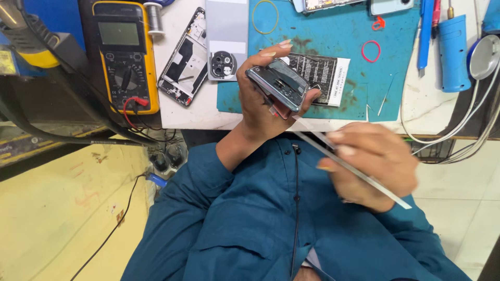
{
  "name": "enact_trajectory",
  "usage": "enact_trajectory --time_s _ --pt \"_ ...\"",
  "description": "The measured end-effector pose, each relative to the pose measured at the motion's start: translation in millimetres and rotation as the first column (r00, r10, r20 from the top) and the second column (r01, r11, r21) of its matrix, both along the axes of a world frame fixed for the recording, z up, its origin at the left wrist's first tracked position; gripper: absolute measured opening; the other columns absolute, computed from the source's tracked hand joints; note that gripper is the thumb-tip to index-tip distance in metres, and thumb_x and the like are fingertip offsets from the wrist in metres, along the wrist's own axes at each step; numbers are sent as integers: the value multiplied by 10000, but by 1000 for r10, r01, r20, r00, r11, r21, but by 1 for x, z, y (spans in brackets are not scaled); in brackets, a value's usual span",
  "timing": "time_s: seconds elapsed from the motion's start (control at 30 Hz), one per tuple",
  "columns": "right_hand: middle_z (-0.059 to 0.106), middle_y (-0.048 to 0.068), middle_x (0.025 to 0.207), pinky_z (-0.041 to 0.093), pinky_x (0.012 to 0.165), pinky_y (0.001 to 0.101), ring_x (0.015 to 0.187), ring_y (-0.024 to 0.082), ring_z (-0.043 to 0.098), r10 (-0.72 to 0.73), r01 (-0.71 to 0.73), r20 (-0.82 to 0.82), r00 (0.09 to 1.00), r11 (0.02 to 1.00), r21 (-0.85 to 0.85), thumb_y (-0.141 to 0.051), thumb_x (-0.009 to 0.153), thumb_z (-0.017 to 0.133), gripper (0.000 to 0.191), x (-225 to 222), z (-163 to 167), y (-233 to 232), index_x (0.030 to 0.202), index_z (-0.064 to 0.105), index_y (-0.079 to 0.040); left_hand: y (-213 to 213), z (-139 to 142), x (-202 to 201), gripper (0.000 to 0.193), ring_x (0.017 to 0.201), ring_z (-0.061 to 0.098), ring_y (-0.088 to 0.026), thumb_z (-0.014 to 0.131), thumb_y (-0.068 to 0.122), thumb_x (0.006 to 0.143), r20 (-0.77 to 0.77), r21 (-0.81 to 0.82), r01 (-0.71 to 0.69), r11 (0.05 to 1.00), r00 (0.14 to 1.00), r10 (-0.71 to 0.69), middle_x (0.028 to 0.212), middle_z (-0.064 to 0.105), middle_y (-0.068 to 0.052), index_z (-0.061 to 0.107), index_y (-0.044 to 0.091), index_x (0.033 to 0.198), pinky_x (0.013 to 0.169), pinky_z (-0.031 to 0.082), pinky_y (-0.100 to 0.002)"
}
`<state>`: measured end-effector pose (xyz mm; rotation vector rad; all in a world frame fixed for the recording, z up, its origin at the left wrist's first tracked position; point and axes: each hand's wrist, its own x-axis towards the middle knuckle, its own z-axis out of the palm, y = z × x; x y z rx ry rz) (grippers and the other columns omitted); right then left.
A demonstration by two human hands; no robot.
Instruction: The person tests a smartphone's touchscreen and fingerprint sensor, then removes the back cover and battery, unscrews internal screws with a screwdriver, and pries at the phone's edge with a blue plastic tool while other phone frames and repair tools lie on the workbench.
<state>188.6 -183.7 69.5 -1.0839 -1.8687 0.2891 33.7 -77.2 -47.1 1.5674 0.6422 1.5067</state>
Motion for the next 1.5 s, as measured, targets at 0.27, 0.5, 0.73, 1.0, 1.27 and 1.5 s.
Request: enact_trajectory --time_s 0.27,0.5,0.73,1.0,1.27,1.5 --pt "727 175 1066 596 801 389 936 329 741 -31 39 75 997 993 -108 -39 848 898 374 -21 12 11 1117 640 -16 0 1 0 841 1360 544 -252 921 142 877 -12 7 -32 999 999 32 1435 518 -116 288 142 1430 1228 453 -409" --pt "738 163 1041 600 761 334 938 306 756 -108 109 10 994 990 -94 -31 907 864 295 -20 -1 5 1116 655 -35 -2 -1 1 846 1358 549 -254 922 138 882 -24 4 -23 1000 999 23 1440 520 -117 281 144 1435 1241 445 -419" --pt "735 160 1011 590 736 318 925 298 758 -157 157 11 988 982 -107 7 928 837 233 -22 -2 3 1093 673 -14 -1 0 -1 845 1357 550 -256 925 135 879 -27 11 -25 1000 999 25 1435 522 -123 284 136 1430 1233 448 -421" --pt "737 159 1016 592 748 319 921 283 759 -155 159 57 986 984 -75 48 929 821 242 -24 -1 3 1106 678 -35 -4 -1 -1 838 1353 554 -259 931 142 872 -33 4 -41 999 999 41 1429 530 -118 298 139 1422 1236 449 -425" --pt "741 146 1002 584 757 334 870 274 746 -150 153 108 983 988 -26 89 900 816 285 -28 0 3 1117 678 -31 -5 -4 0 828 1360 554 -256 930 145 871 -14 -1 -38 999 999 38 1432 532 -112 303 150 1412 1240 450 -429" --pt "744 147 1028 585 746 333 860 272 747 -131 132 146 981 991 5 93 885 810 302 -27 0 5 1125 668 -24 -4 -5 -1 828 1361 550 -255 926 145 871 -14 7 -27 1000 1000 28 1428 531 -111 300 156 1413 1240 445 -441"
